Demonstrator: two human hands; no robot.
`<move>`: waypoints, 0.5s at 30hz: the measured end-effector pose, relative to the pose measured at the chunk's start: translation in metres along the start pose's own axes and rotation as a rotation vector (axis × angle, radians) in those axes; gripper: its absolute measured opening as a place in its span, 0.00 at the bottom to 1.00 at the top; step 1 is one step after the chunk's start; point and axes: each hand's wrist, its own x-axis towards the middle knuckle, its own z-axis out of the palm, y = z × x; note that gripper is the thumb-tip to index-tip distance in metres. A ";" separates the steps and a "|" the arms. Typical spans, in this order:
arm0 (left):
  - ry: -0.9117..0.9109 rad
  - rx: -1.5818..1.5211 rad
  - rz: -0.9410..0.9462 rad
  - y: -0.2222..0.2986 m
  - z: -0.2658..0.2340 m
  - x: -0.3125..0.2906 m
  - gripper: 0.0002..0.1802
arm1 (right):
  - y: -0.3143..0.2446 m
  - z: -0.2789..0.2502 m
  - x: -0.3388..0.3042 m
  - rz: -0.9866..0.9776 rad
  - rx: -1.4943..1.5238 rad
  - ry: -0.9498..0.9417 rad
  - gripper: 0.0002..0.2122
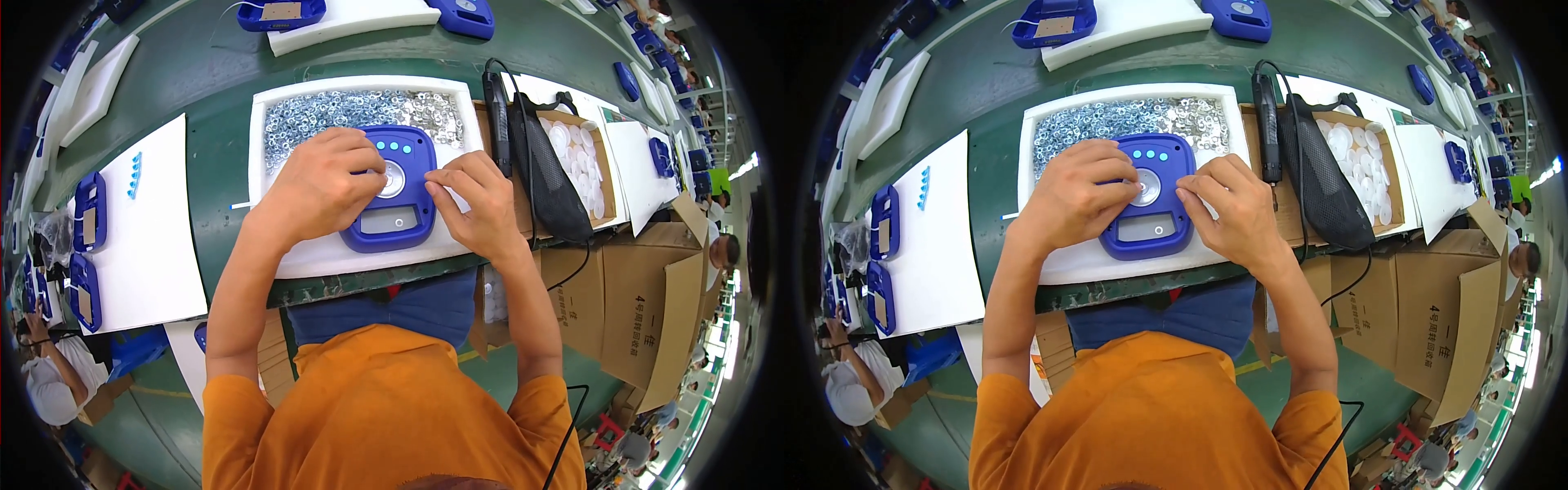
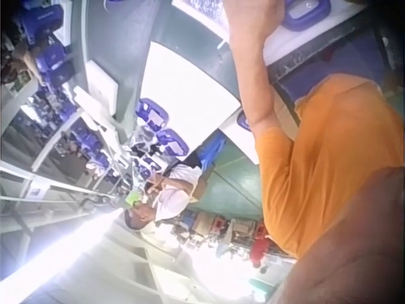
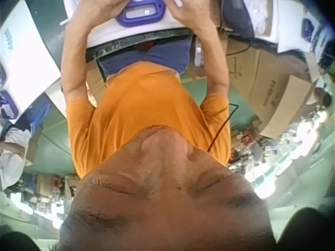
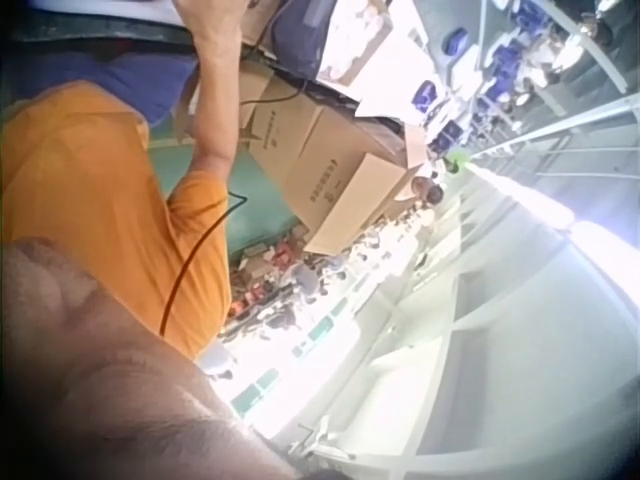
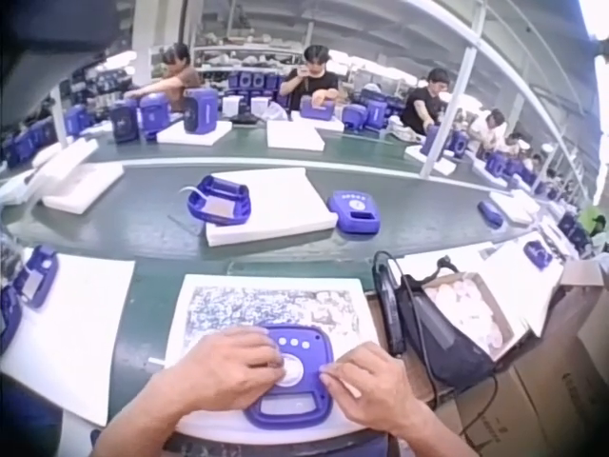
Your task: Assembling electronic device components at a factory workbench using a power screwdriver.
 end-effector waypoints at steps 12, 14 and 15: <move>-0.126 -0.046 -0.210 -0.005 -0.015 -0.008 0.11 | -0.022 0.012 -0.005 -0.145 -0.036 -0.203 0.16; -0.129 -0.022 -0.226 -0.004 -0.013 -0.007 0.12 | -0.034 0.018 -0.012 -0.087 -0.028 -0.193 0.18; -0.132 0.002 -0.243 -0.004 -0.012 -0.006 0.14 | -0.040 0.021 -0.015 -0.082 -0.031 -0.186 0.20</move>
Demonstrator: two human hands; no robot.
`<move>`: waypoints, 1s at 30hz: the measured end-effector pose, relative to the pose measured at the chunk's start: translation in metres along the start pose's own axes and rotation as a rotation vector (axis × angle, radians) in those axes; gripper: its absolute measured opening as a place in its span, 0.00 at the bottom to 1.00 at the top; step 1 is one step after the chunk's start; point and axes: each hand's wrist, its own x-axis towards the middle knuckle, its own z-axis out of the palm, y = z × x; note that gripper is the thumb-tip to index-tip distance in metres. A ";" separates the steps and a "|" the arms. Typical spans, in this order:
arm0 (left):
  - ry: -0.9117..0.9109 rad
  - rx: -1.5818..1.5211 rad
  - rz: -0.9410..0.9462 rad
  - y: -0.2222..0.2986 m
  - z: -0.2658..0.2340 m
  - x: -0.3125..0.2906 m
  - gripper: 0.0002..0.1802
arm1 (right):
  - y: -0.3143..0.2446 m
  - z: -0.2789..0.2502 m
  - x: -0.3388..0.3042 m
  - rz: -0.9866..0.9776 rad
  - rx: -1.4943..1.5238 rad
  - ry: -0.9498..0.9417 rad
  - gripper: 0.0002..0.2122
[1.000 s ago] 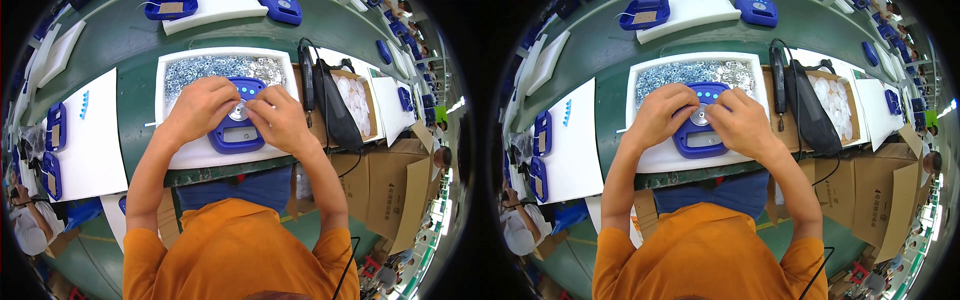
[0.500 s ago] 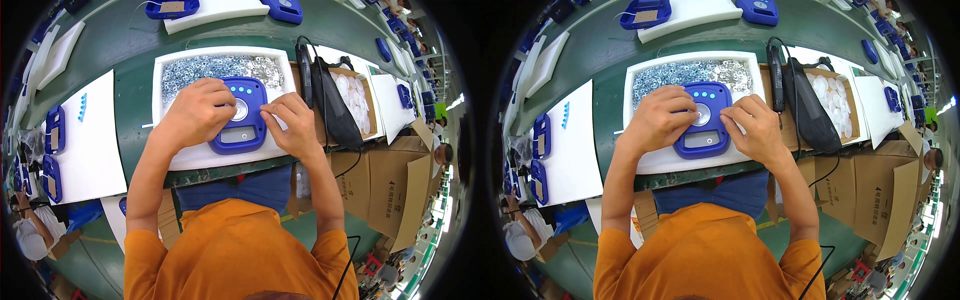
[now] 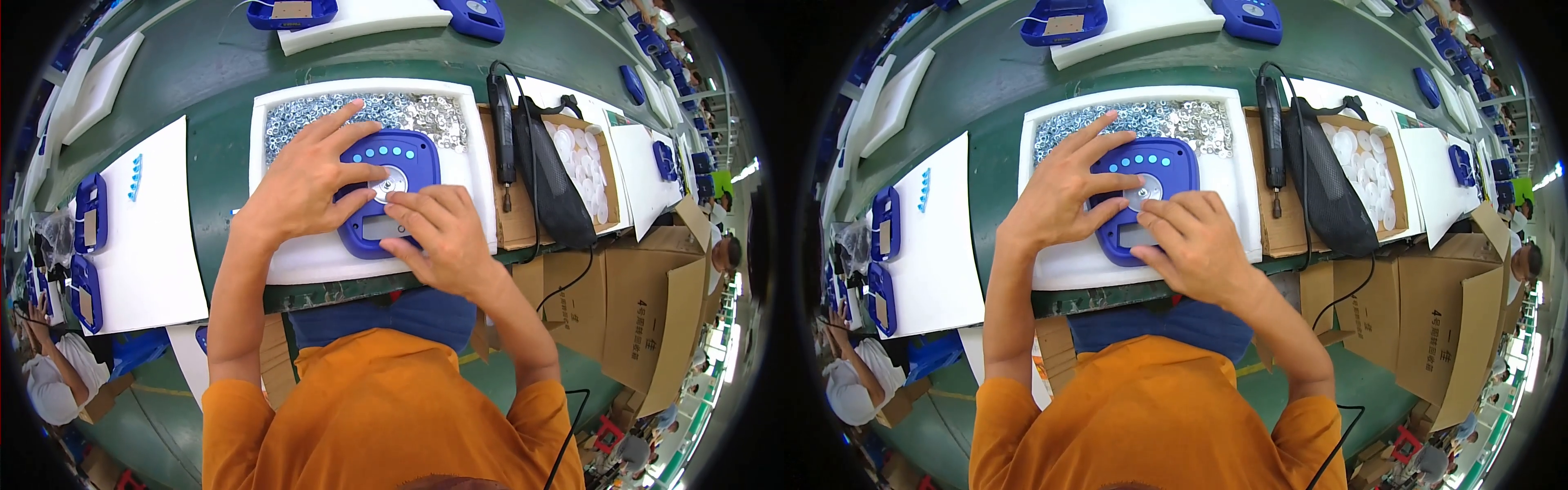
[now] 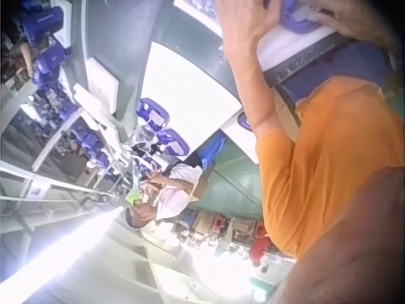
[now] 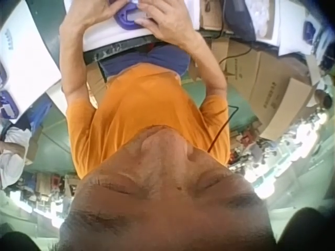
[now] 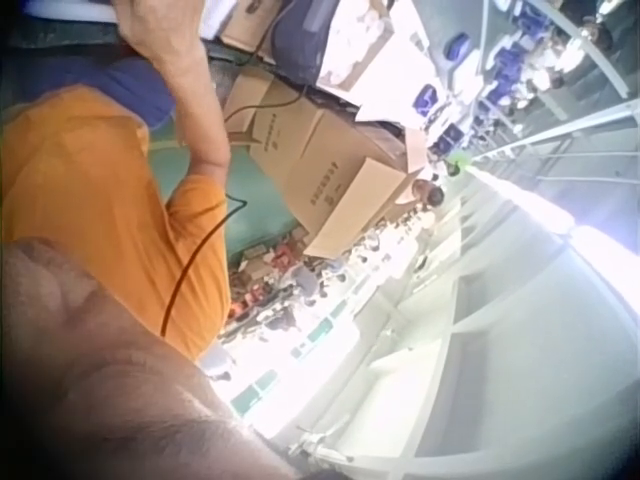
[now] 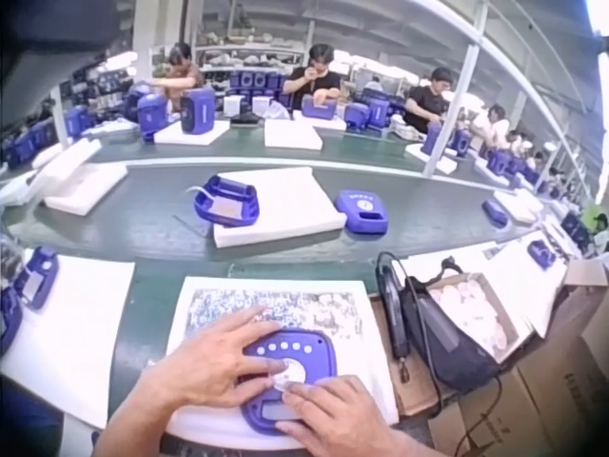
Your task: Assembling electronic device components at a factory workbench using a power screwdriver.
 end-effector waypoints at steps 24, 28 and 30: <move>-0.058 -0.061 -0.037 -0.004 0.006 0.002 0.18 | -0.009 0.020 -0.008 0.118 0.094 0.133 0.20; -0.052 -0.054 -0.035 -0.003 0.004 0.001 0.18 | -0.009 0.020 -0.007 0.113 0.094 0.142 0.19; -0.049 -0.063 -0.024 -0.004 0.005 0.001 0.18 | -0.009 0.019 -0.007 0.114 0.093 0.139 0.19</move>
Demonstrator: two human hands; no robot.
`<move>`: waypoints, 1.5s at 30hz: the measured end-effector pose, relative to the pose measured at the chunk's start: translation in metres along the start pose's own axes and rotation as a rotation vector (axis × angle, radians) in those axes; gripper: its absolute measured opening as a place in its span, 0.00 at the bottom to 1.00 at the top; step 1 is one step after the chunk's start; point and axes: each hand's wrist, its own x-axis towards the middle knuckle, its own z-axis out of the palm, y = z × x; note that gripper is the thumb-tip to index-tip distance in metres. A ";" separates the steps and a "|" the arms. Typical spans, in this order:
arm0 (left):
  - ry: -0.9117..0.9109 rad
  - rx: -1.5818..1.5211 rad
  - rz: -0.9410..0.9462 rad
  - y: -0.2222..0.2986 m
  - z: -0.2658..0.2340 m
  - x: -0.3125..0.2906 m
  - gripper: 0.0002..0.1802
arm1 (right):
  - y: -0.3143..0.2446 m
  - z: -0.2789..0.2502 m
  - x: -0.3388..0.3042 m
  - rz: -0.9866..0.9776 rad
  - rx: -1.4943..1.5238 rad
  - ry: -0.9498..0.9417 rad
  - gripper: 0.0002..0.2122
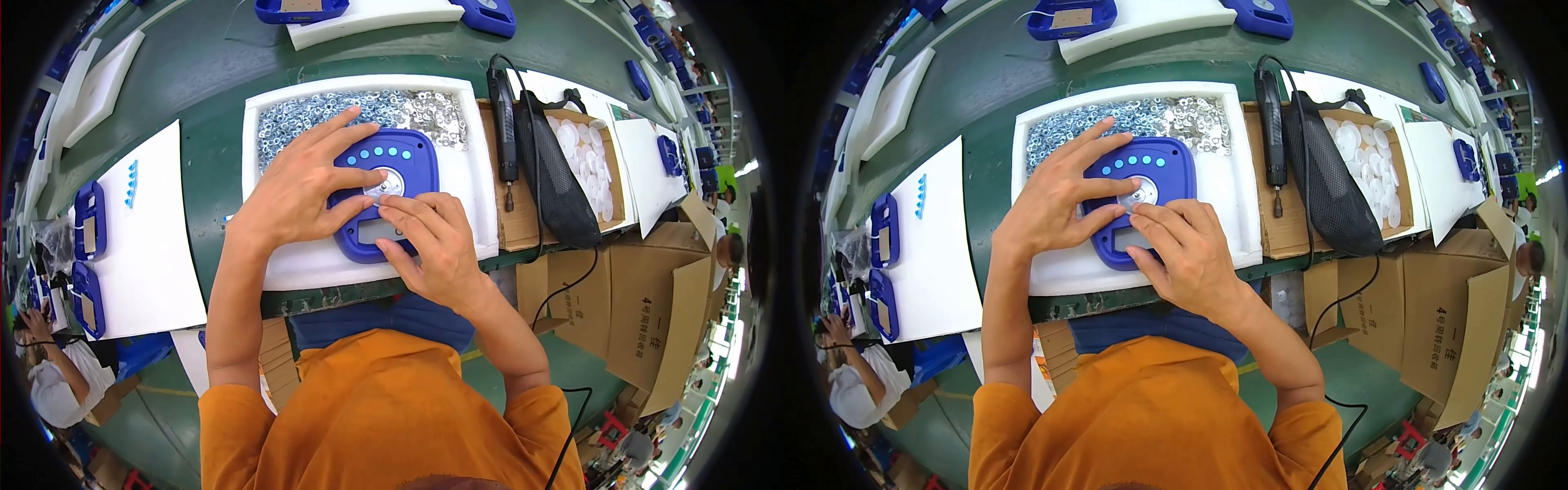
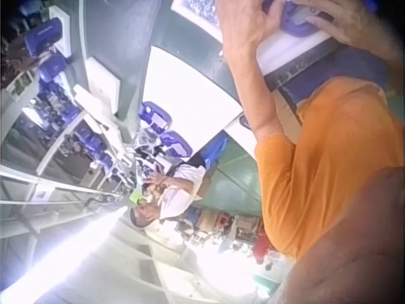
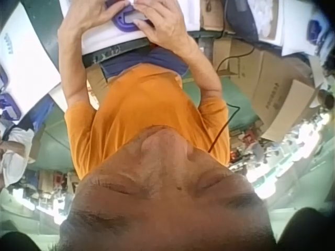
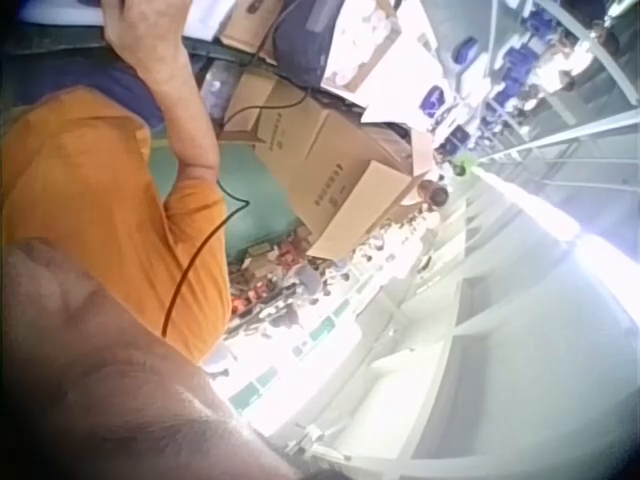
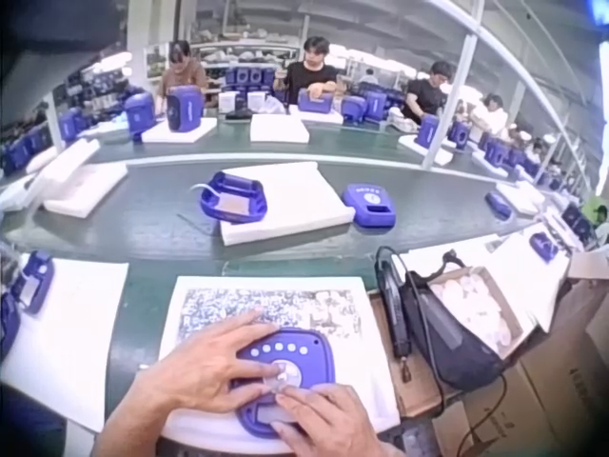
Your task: Assembling electronic device components at a factory workbench using a power screwdriver.
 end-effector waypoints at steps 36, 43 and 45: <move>0.001 -0.055 0.057 0.005 -0.009 -0.003 0.08 | 0.148 -0.067 0.041 0.654 -0.711 -0.128 0.30; -0.015 -0.120 0.065 -0.007 -0.007 -0.004 0.09 | 0.166 -0.083 0.043 0.692 -0.341 0.184 0.28; -0.024 -0.159 0.054 -0.009 -0.007 -0.006 0.09 | 0.127 -0.109 0.060 0.754 0.130 0.424 0.21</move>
